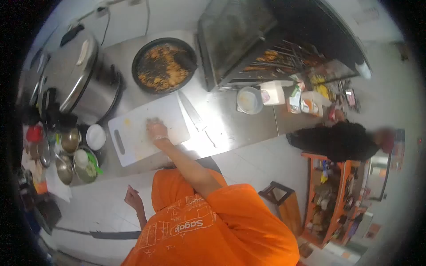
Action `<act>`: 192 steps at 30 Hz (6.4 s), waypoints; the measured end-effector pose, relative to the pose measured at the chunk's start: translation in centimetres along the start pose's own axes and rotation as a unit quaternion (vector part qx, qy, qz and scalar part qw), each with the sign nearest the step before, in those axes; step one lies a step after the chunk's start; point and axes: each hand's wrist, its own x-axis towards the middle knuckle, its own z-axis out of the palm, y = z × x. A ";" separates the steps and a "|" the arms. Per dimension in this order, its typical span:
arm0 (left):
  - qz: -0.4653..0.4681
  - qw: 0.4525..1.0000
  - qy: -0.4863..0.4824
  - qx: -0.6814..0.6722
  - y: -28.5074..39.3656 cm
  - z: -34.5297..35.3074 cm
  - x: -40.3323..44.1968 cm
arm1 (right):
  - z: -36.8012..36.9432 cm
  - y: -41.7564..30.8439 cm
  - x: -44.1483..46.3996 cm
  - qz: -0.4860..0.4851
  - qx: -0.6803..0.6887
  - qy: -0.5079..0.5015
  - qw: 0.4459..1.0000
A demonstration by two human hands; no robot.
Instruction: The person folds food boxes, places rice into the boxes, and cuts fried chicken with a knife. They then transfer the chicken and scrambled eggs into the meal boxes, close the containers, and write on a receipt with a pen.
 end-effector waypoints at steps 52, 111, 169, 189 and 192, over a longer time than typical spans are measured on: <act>-0.225 0.941 -0.157 -0.200 5.0 6.0 15.6 | -19.2 25.7 -12.0 0.214 0.406 -0.026 0.888; 0.426 0.833 -0.347 0.062 23.7 19.5 15.6 | -23.1 11.5 -6.5 -0.085 0.054 -0.187 0.977; 0.184 0.959 0.037 -0.213 52.4 36.1 -9.0 | -40.0 37.6 -3.2 -0.225 0.349 -0.061 0.908; 0.299 0.869 -0.335 -0.205 68.5 46.8 -20.4 | -58.9 81.0 -11.8 0.120 0.219 0.326 0.912; 0.284 0.872 -0.353 -0.185 71.2 51.0 -25.0 | -65.3 92.7 -7.2 0.148 0.127 0.370 0.909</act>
